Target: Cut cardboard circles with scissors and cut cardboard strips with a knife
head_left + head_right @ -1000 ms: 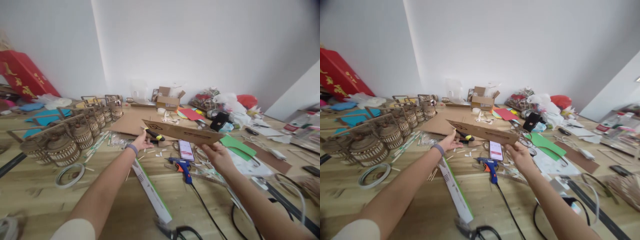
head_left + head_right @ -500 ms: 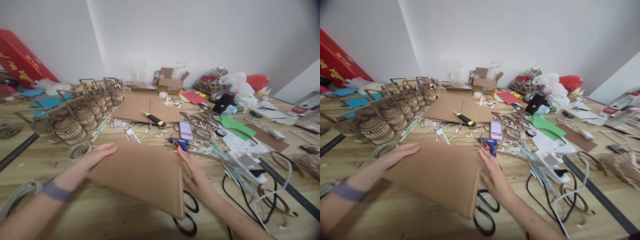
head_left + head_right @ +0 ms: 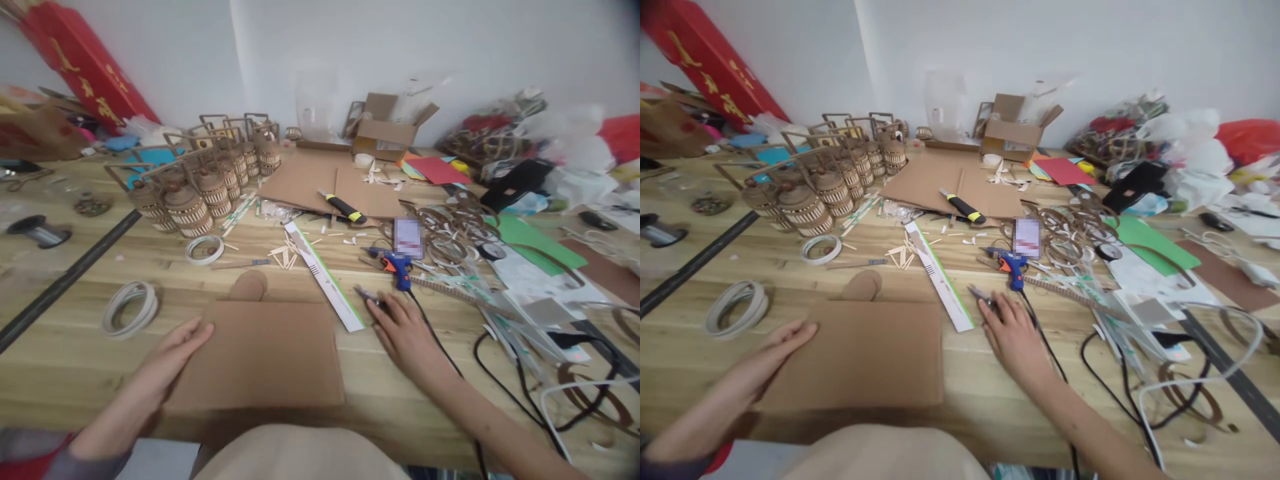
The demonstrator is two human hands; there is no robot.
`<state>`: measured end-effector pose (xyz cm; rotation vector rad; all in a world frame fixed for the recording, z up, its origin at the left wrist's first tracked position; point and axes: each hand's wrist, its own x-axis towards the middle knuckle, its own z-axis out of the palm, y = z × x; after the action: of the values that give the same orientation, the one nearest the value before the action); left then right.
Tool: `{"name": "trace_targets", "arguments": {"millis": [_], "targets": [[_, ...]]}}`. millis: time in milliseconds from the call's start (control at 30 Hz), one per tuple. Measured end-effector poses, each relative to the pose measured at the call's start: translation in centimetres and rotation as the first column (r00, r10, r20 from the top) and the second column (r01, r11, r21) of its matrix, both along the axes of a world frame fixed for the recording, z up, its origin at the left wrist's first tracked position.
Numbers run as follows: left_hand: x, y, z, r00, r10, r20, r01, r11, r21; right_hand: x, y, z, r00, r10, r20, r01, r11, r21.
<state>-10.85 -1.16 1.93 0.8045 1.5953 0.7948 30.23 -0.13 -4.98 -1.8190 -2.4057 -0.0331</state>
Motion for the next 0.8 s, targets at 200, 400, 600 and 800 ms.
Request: {"name": "trace_targets", "arguments": {"millis": [200, 400, 600, 800], "targets": [[3.0, -0.1, -2.5, 0.975, -0.224, -0.011, 0.224, 0.970, 0.092, -4.2, 4.2, 3.1, 1.000, 0.012, 0.012, -0.011, 0.995, -0.101], [2.6, -1.2, -2.7, 0.498, -0.328, -0.803, 0.459, 0.885, -0.077, -8.7, 7.6, 3.6, 0.999, -0.043, 0.012, 0.044, 0.979, -0.199], [2.8, 3.3, -3.0, 0.182, -0.161, -0.970, 0.731, 0.682, 0.024, -8.7, 9.8, 3.7, 0.994, -0.080, -0.074, 0.058, 0.963, -0.263], [3.0, 10.7, -4.5, 0.162, -0.154, -0.975, 0.823, 0.566, 0.047, -7.0, 8.9, 4.9, 0.976, -0.065, -0.208, 0.023, 0.980, -0.197]]}}
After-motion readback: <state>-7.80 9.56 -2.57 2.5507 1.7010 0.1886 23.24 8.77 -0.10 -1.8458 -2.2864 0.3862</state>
